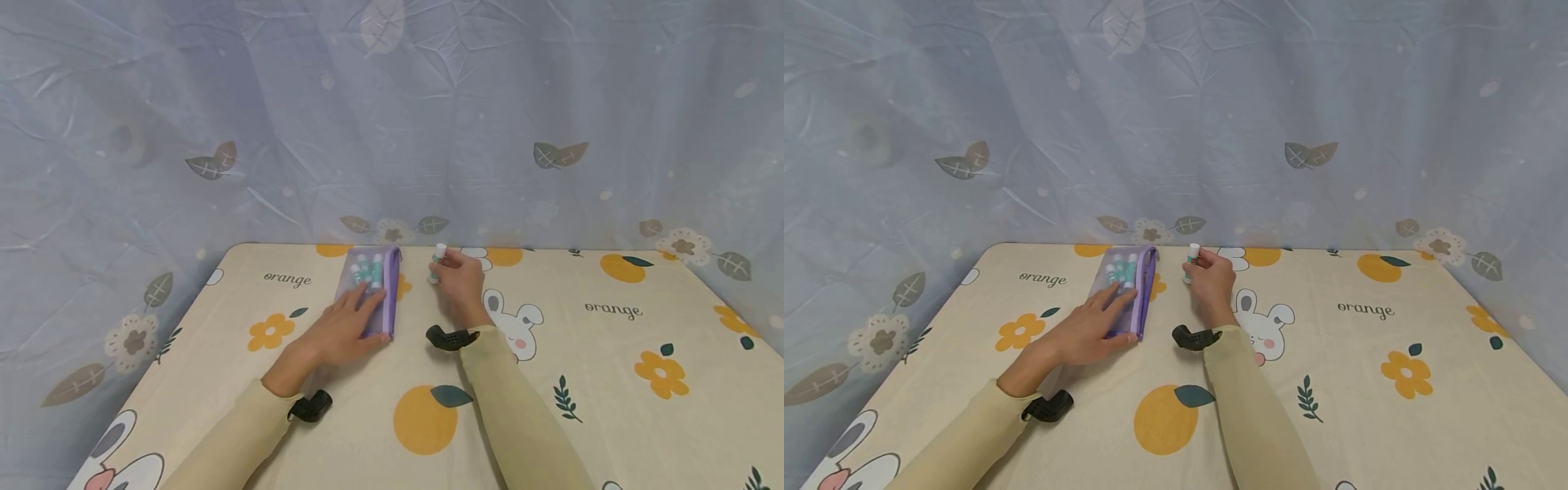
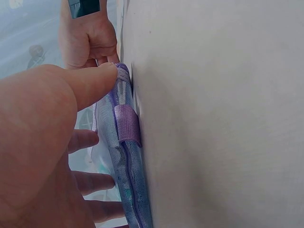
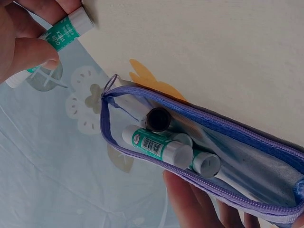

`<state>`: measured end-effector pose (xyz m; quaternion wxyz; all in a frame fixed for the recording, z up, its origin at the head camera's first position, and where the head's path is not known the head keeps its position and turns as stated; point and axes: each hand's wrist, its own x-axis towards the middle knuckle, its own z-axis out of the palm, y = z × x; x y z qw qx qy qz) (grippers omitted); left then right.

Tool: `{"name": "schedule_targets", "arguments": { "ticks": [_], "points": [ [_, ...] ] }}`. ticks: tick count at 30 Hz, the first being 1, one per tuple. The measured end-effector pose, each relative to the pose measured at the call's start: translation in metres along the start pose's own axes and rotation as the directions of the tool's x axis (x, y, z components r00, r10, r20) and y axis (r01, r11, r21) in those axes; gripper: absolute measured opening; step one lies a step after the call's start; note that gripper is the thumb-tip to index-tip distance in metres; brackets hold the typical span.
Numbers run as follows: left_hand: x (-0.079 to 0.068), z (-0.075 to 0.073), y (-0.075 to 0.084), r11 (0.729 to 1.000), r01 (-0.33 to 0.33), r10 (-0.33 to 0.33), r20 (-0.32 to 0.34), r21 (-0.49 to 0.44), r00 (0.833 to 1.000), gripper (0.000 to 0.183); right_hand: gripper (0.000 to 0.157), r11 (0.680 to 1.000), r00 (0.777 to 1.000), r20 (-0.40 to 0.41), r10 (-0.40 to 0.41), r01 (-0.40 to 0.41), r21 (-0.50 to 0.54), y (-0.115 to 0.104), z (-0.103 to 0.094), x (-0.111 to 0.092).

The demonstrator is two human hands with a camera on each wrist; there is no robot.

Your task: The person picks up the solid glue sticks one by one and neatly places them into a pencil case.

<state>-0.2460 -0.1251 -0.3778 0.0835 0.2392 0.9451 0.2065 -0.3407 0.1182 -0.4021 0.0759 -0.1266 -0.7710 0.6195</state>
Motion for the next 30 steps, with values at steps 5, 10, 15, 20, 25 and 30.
{"name": "schedule_targets", "arguments": {
  "ticks": [5, 10, 15, 20, 25, 30],
  "points": [
    [0.0, 0.0, 0.0, 1.0, -0.003, 0.003, 0.0, 0.003, 1.0, 0.083, 0.049, 1.0, 1.0, 0.001, 0.002, -0.002, -0.006, 0.0, -0.001, -0.001],
    [-0.001, -0.001, 0.001, 1.0, 0.001, -0.001, 0.002, 0.003, 1.0, 0.084, 0.048, 1.0, 1.0, 0.001, 0.0, 0.0, -0.004, 0.0, 0.0, -0.001],
    [0.0, -0.001, 0.0, 1.0, -0.002, 0.002, -0.002, 0.003, 1.0, 0.083, 0.048, 1.0, 1.0, -0.007, -0.004, 0.004, 0.003, -0.001, 0.0, -0.001],
    [0.001, -0.001, 0.0, 1.0, -0.007, 0.007, -0.007, 0.007, 1.0, 0.082, 0.047, 1.0, 1.0, -0.011, -0.021, 0.021, 0.007, -0.002, 0.002, -0.002],
    [0.001, 0.0, -0.001, 1.0, -0.015, 0.015, -0.016, 0.009, 1.0, 0.082, 0.045, 0.999, 0.999, 0.0, -0.034, 0.034, -0.021, -0.004, 0.007, -0.004],
    [0.001, 0.001, -0.002, 1.0, -0.014, 0.014, -0.017, 0.008, 1.0, 0.082, 0.043, 1.0, 1.0, 0.013, -0.017, 0.017, 0.015, -0.004, 0.01, -0.005]
  ]
}}
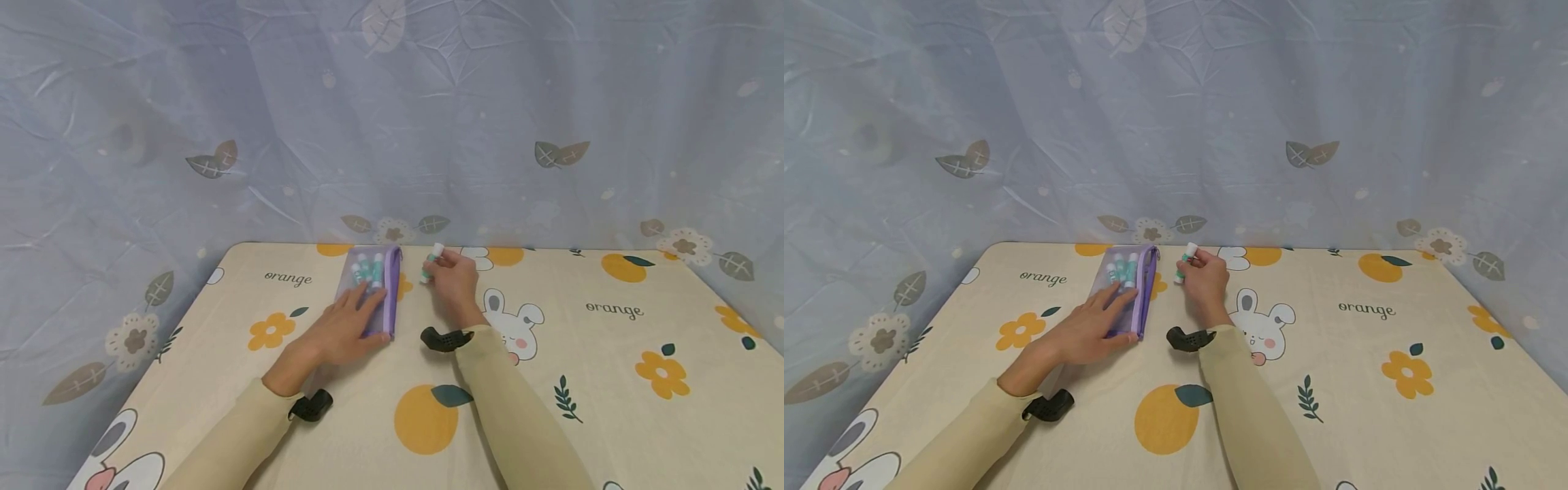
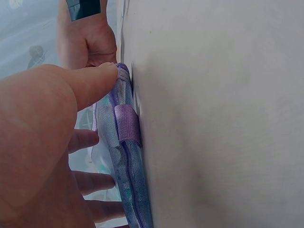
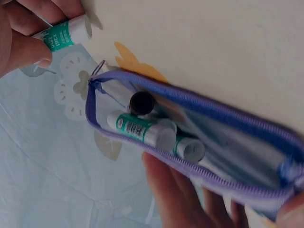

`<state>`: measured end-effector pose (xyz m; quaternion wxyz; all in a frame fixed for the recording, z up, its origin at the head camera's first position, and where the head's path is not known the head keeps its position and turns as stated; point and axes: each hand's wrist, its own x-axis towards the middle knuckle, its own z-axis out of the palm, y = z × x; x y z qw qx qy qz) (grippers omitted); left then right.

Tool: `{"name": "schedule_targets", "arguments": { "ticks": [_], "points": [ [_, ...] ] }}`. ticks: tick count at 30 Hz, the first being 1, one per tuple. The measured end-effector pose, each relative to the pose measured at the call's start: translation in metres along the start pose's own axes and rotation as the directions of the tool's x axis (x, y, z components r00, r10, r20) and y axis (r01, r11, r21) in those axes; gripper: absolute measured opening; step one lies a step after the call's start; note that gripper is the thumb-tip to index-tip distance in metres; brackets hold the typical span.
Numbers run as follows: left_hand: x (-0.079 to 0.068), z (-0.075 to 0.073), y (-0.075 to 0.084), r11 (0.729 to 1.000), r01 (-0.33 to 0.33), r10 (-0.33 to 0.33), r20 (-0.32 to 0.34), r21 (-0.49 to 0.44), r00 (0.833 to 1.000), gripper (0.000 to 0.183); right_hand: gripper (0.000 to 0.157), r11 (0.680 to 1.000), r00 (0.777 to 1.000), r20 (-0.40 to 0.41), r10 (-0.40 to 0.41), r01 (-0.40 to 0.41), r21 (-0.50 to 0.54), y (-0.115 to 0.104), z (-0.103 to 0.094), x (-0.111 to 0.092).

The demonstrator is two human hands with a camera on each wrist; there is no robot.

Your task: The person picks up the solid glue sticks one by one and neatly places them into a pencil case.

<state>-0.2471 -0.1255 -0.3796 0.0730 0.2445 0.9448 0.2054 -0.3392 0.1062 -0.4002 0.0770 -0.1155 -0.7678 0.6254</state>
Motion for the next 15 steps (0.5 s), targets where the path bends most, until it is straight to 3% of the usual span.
{"name": "schedule_targets", "arguments": {
  "ticks": [5, 10, 15],
  "points": [
    [-0.0002, -0.0001, 0.0007, 1.0, 0.006, -0.006, 0.004, 0.006, 1.0, 0.083, 0.044, 0.99, 0.998, 0.033, 0.048, -0.052, 0.129, -0.0011, 0.003, -0.0016],
    [-0.0005, -0.0004, 0.0009, 1.0, 0.006, -0.006, 0.002, 0.011, 1.0, 0.083, 0.046, 0.941, 0.989, 0.107, 0.1, -0.129, 0.313, -0.0004, 0.0066, -0.0041],
    [-0.0007, -0.0005, 0.0011, 1.0, 0.006, -0.006, 0.001, 0.011, 1.0, 0.083, 0.041, 0.912, 0.977, 0.184, 0.11, -0.172, 0.371, -0.0009, 0.0091, -0.0075]
  ]
}}
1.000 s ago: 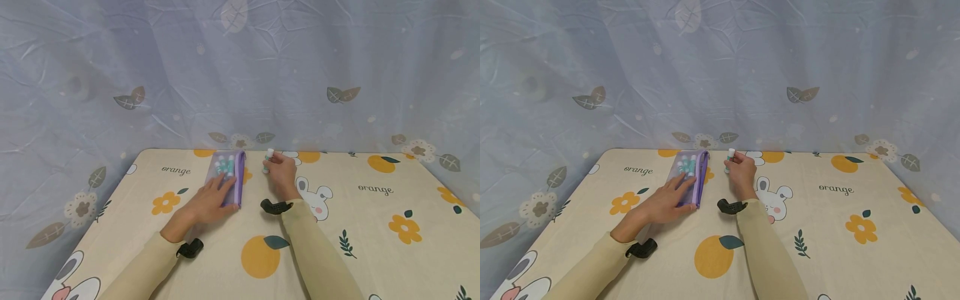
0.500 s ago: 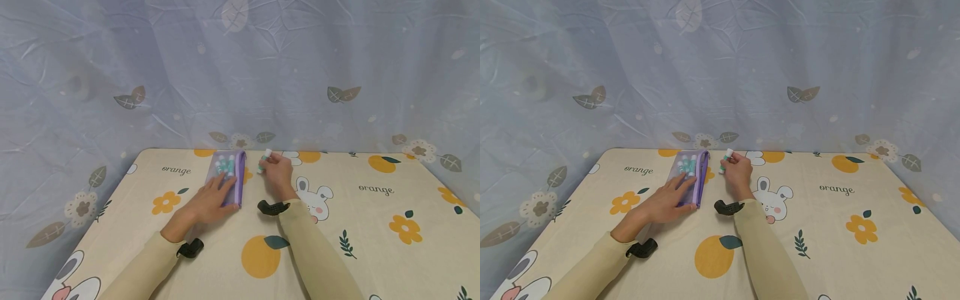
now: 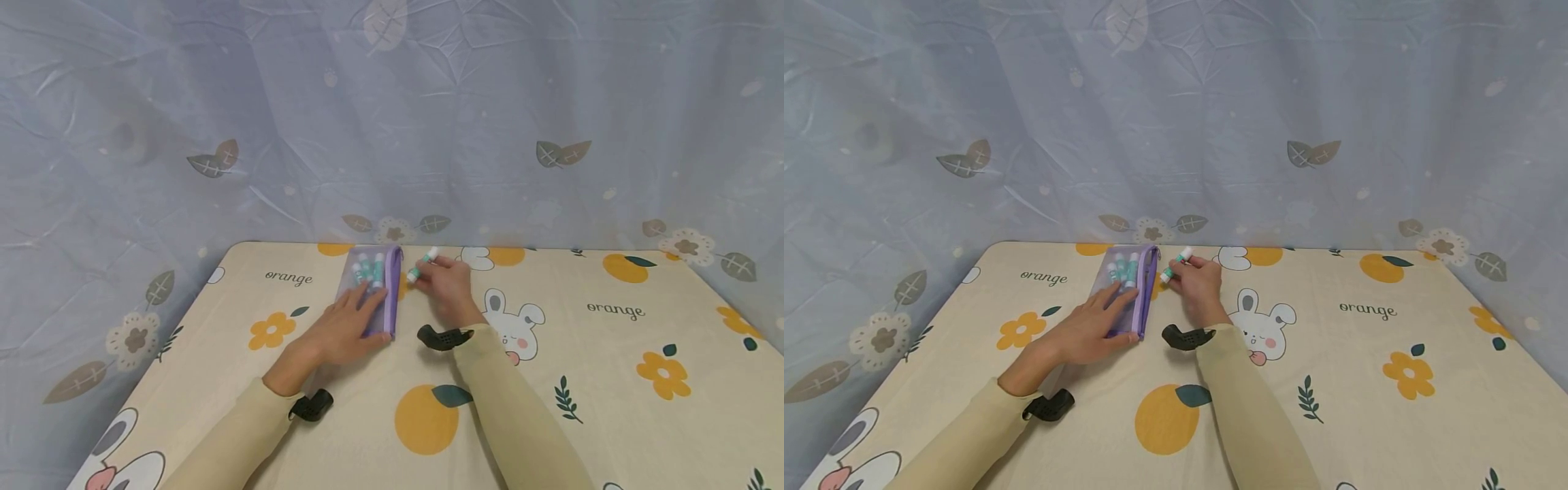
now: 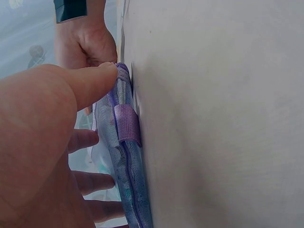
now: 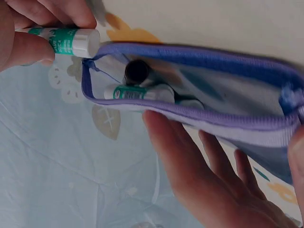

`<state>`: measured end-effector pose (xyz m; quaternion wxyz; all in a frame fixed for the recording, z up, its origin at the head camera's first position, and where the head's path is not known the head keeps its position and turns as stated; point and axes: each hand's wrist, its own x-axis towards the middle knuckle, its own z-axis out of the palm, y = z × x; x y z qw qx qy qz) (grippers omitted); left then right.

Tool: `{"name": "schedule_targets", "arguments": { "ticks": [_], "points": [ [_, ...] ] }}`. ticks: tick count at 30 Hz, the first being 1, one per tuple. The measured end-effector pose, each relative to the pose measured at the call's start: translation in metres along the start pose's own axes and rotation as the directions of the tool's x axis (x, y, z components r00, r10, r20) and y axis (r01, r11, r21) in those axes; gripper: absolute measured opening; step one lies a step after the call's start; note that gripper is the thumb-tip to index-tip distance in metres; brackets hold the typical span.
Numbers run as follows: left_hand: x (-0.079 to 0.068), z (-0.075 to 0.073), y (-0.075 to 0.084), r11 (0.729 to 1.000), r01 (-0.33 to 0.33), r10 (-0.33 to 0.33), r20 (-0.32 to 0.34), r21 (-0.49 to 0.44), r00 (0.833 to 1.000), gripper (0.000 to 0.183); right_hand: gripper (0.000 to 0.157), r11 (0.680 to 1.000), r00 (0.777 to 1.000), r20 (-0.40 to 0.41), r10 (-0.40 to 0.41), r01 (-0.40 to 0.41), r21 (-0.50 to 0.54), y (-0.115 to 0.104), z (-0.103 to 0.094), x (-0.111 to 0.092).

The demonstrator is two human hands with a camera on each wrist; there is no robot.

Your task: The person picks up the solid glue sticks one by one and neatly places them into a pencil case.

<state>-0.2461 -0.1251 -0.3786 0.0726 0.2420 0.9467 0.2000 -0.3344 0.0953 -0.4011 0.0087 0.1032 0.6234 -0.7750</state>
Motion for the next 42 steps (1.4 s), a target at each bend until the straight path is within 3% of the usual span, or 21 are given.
{"name": "schedule_targets", "arguments": {
  "ticks": [9, 20, 42],
  "points": [
    [0.001, -0.001, 0.001, 1.0, -0.002, 0.002, 0.001, 0.003, 1.0, 0.084, 0.039, 0.998, 0.997, 0.055, 0.058, -0.06, 0.021, 0.002, 0.005, -0.005],
    [0.001, -0.001, 0.002, 1.0, 0.004, -0.004, 0.005, 0.001, 1.0, 0.084, 0.036, 0.993, 0.992, 0.057, 0.111, -0.113, 0.022, 0.004, 0.006, -0.003],
    [0.0, -0.001, 0.002, 1.0, 0.02, -0.02, 0.011, -0.011, 1.0, 0.084, 0.043, 0.998, 0.995, 0.098, 0.026, -0.021, -0.052, 0.01, 0.02, -0.008]
  ]
}}
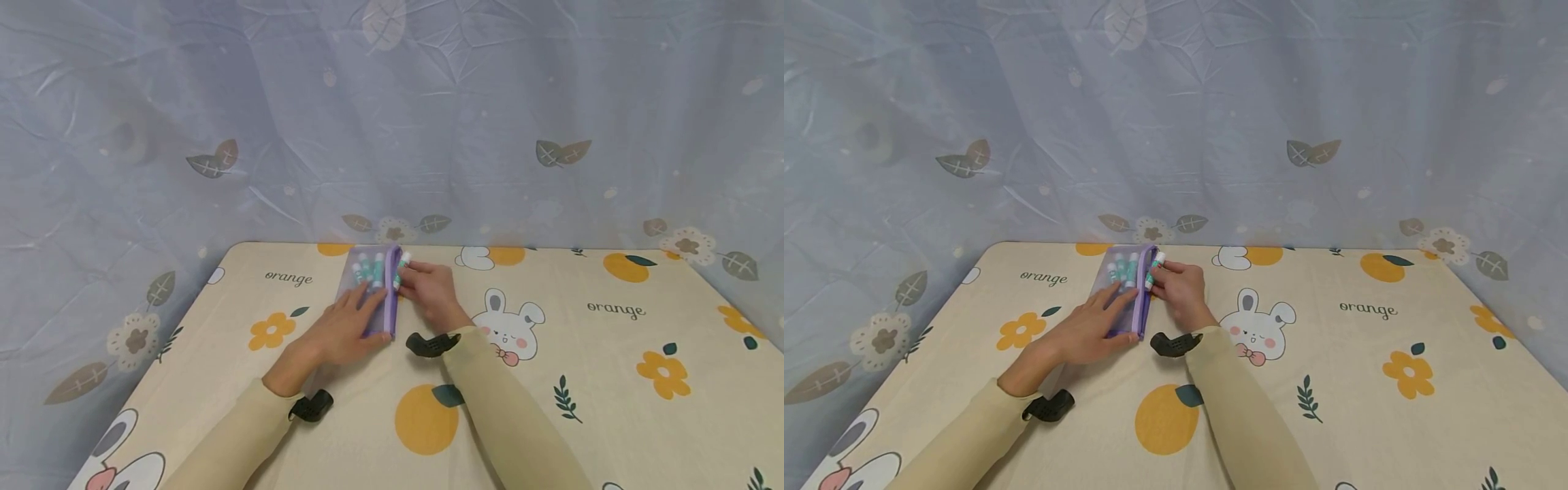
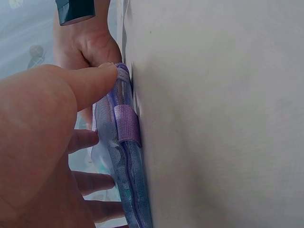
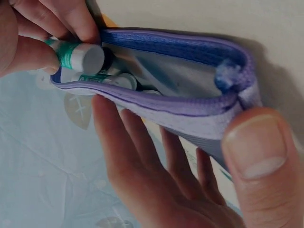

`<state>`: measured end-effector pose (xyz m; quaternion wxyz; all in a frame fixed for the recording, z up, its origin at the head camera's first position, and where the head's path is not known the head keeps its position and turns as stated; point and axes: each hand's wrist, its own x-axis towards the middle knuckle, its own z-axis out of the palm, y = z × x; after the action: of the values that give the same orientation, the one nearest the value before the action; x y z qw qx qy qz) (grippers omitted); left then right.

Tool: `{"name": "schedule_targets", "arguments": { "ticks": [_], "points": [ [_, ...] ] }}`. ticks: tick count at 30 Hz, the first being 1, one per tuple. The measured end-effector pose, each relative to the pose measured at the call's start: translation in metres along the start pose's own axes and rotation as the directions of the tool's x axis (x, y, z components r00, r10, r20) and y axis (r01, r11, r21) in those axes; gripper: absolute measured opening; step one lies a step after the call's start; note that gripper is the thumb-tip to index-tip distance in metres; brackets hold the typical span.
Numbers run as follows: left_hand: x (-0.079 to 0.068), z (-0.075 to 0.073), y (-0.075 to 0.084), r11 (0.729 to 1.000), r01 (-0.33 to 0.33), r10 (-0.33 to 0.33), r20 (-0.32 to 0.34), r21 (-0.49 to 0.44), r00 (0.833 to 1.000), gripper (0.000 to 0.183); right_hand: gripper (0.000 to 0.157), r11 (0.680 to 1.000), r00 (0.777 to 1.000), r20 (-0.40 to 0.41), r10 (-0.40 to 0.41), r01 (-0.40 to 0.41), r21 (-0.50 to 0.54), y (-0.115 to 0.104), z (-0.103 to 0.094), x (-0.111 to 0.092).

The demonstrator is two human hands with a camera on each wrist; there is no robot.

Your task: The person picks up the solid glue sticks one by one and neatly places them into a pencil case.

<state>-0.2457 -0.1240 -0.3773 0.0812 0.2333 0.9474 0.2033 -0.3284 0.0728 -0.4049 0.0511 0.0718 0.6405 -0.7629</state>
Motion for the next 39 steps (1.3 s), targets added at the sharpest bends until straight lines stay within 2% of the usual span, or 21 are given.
{"name": "schedule_targets", "arguments": {
  "ticks": [16, 20, 25, 30, 39],
  "points": [
    [0.0, 0.001, -0.001, 1.0, 0.006, -0.006, 0.001, -0.003, 1.0, 0.083, 0.035, 0.992, 0.998, 0.001, -0.058, 0.058, -0.114, 0.003, 0.01, -0.001],
    [0.0, 0.001, -0.001, 1.0, 0.017, -0.017, 0.008, -0.007, 1.0, 0.084, 0.028, 0.978, 0.998, -0.012, -0.069, 0.065, -0.198, 0.003, 0.011, -0.001],
    [-0.001, 0.0, 0.0, 1.0, 0.013, -0.013, 0.005, -0.007, 1.0, 0.083, 0.025, 0.943, 0.996, -0.051, -0.078, 0.057, -0.328, 0.003, 0.013, -0.003],
    [0.0, -0.002, 0.002, 1.0, 0.007, -0.007, 0.0, -0.01, 1.0, 0.083, 0.026, 0.93, 0.997, -0.058, -0.059, 0.034, -0.365, 0.003, 0.014, -0.003],
    [-0.001, -0.002, 0.002, 1.0, -0.006, 0.006, -0.011, -0.002, 1.0, 0.085, 0.031, 0.927, 0.999, 0.031, -0.04, 0.048, -0.372, 0.003, 0.012, -0.004]
  ]
}}
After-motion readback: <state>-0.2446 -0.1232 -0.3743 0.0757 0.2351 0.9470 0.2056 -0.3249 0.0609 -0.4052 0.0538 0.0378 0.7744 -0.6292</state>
